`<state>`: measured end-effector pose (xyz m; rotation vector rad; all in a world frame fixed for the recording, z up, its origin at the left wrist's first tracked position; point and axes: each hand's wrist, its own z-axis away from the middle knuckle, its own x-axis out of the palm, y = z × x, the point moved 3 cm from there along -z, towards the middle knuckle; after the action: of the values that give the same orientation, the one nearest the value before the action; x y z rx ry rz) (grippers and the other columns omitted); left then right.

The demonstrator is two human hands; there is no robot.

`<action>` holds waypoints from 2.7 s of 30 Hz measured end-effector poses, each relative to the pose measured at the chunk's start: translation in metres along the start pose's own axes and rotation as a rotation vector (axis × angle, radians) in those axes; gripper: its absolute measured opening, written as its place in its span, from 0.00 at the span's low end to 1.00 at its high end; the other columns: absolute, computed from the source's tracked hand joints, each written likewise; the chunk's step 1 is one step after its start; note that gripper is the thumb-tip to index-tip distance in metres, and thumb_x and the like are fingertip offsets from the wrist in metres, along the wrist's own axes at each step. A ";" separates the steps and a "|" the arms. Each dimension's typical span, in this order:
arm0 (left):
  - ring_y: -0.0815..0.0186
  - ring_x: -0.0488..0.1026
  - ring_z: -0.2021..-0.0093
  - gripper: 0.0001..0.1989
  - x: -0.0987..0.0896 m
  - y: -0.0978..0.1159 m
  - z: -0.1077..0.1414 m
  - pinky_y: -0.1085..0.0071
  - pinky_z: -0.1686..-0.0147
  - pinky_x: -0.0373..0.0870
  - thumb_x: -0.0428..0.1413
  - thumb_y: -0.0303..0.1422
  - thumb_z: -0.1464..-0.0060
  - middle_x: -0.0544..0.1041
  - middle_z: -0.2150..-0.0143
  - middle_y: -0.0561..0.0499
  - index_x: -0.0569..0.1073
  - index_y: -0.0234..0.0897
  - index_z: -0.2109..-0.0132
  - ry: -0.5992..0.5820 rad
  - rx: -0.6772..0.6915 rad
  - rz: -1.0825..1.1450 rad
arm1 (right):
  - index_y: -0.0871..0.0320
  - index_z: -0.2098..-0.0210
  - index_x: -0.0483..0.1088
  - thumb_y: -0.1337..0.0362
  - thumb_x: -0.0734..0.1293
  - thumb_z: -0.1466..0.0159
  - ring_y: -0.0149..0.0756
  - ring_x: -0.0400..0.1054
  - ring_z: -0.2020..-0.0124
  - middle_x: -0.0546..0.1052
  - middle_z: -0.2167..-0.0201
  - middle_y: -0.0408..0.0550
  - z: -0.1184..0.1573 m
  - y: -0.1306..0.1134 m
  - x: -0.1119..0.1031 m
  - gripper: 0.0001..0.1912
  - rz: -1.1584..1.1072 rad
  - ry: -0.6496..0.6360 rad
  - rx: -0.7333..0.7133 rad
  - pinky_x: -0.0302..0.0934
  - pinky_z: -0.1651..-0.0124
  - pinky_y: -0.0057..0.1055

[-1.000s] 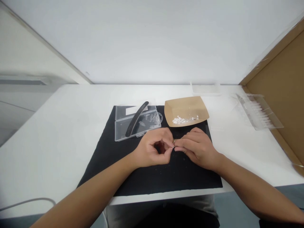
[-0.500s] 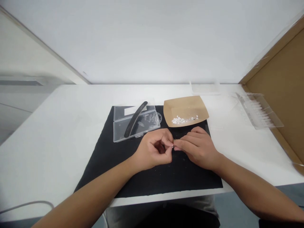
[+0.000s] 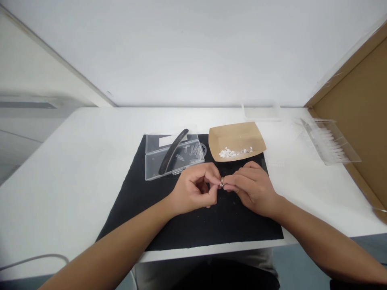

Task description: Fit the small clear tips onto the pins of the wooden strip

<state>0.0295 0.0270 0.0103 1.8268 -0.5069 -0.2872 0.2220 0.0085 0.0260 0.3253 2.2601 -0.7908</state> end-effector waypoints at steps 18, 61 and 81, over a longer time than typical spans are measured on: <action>0.74 0.75 0.71 0.07 -0.003 0.010 -0.003 0.83 0.78 0.69 0.65 0.21 0.44 0.78 0.64 0.49 0.78 0.35 0.61 0.088 0.464 -0.465 | 0.55 0.54 0.74 0.65 0.65 0.22 0.29 0.72 0.69 0.80 0.71 0.38 -0.003 0.000 0.002 0.05 -0.070 -0.025 0.115 0.58 0.57 0.34; 0.63 0.79 0.60 0.03 -0.006 0.015 -0.005 0.66 0.60 0.79 0.64 0.28 0.35 0.83 0.63 0.48 0.80 0.38 0.55 0.021 0.477 -0.530 | 0.56 0.59 0.69 0.57 0.55 0.19 0.35 0.60 0.73 0.74 0.71 0.43 0.000 0.001 0.000 0.16 0.092 -0.147 0.040 0.53 0.66 0.33; 0.60 0.81 0.58 0.04 -0.005 0.005 -0.005 0.74 0.75 0.78 0.64 0.23 0.43 0.82 0.67 0.46 0.82 0.36 0.62 0.113 0.329 -0.473 | 0.56 0.63 0.69 0.62 0.59 0.21 0.33 0.62 0.74 0.73 0.74 0.41 0.000 -0.003 0.005 0.14 0.230 -0.061 0.019 0.53 0.62 0.35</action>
<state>0.0264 0.0320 0.0166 2.2612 -0.0338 -0.4356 0.2169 0.0067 0.0238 0.5518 2.1131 -0.6928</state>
